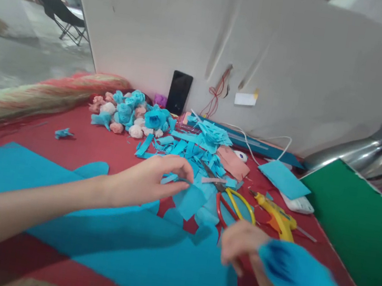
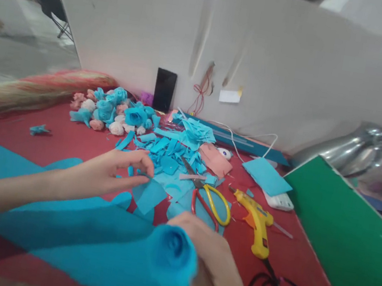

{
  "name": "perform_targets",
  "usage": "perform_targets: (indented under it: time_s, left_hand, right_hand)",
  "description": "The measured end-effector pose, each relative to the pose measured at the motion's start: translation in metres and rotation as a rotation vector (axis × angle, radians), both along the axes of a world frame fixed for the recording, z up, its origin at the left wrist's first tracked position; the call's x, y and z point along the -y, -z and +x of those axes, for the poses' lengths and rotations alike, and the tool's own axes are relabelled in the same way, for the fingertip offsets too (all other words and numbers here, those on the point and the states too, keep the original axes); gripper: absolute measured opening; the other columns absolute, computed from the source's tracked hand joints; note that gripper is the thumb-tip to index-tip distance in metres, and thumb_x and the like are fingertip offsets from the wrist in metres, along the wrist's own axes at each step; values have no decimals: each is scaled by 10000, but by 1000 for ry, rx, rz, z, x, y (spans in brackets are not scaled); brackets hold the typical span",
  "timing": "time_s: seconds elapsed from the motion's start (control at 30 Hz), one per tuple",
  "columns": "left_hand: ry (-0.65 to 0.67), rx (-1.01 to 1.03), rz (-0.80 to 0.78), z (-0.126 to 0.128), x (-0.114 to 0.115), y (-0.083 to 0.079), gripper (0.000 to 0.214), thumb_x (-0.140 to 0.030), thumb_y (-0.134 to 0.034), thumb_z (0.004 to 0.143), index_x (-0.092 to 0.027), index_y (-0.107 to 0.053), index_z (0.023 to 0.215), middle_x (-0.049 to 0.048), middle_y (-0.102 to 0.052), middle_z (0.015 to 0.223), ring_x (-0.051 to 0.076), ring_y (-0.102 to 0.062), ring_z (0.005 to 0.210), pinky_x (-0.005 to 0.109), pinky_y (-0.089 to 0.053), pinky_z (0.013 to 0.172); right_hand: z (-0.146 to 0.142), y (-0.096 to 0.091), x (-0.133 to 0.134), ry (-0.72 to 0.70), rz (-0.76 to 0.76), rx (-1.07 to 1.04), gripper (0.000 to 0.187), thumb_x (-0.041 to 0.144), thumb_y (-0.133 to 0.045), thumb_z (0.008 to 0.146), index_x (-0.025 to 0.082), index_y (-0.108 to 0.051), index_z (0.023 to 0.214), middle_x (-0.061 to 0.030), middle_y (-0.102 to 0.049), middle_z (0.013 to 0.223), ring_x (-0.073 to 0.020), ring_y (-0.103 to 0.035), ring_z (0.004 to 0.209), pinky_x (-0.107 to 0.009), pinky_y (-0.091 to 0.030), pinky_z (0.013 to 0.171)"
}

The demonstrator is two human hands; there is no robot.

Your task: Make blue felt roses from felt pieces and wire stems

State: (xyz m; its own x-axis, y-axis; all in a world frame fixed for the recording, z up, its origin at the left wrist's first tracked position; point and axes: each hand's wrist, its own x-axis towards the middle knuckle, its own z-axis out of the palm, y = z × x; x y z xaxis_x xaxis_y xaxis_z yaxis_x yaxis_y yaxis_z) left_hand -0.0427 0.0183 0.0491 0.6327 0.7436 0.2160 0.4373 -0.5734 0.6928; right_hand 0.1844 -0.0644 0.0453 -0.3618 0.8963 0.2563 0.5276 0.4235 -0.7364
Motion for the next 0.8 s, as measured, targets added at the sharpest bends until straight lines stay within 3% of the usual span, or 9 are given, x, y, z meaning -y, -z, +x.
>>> perform_targets:
  time_s: [0.07,0.13,0.27,0.33,0.4,0.5,0.6,0.7,0.8]
  left_hand:
    - [-8,72,51,-1,1,-21,76,-204,-468,828,-172,-535,844,8,-590,876,109,-566,816,206,-463,733]
    - [25,143,100,-1,3,-39,69,-173,-469,826,-172,-530,856,5,-584,905,98,-561,838,202,-457,774]
    - [70,139,175,2,7,-58,70,-148,-504,804,-175,-540,857,-9,-600,892,95,-560,845,214,-451,804]
    - [87,150,201,4,8,-60,86,-150,-518,798,-186,-546,870,-16,-607,878,98,-567,837,214,-461,776]
    - [98,184,216,5,8,-60,119,-161,-539,793,-205,-550,903,-26,-608,883,99,-572,841,206,-472,741]
    - [104,212,221,6,7,-60,157,-188,-581,777,-235,-563,926,-42,-614,907,98,-576,850,203,-476,747]
    - [70,261,144,9,8,-60,225,-231,-591,773,-232,-555,996,-19,-623,957,118,-580,886,213,-486,758]
    - [50,340,-44,14,12,-57,259,-298,-541,805,-214,-552,1050,17,-629,1021,154,-595,910,244,-511,742]
    - [97,349,-133,19,17,-53,187,-321,-500,828,-178,-618,799,-14,-667,842,149,-613,814,350,-451,917]
  right_hand:
    - [-10,-3,0,-95,47,-29,321,400,-314,944,223,-580,918,-16,-541,931,-97,-564,735,-194,-487,624]
    - [-17,-6,-5,-128,119,-4,324,393,-288,948,272,-589,951,-14,-541,996,-104,-572,859,-160,-477,714]
    - [-16,-4,-9,-70,289,139,320,392,-335,932,251,-604,1032,-47,-635,979,-162,-530,1072,-222,-435,895]
    - [-14,-3,-7,-16,269,166,305,376,-385,916,237,-612,1063,-65,-641,990,-188,-558,1032,-237,-483,826]
    - [-16,-4,-5,22,198,125,295,364,-414,905,236,-623,1069,-72,-642,942,-180,-616,846,-217,-519,667]
    - [-27,-12,-7,21,128,-35,278,368,-422,899,236,-666,889,-30,-605,694,-126,-555,564,-180,-461,484]
    - [-36,-18,-10,19,129,-133,353,357,-388,910,210,-607,675,-13,-557,620,-115,-518,536,-174,-427,461]
    - [-36,-17,-11,72,154,-209,334,342,-387,911,205,-562,662,-9,-543,611,-122,-498,518,-200,-425,477]
    - [-31,-13,-12,118,174,-276,270,315,-398,914,222,-575,733,7,-528,582,-125,-492,517,-208,-440,512]
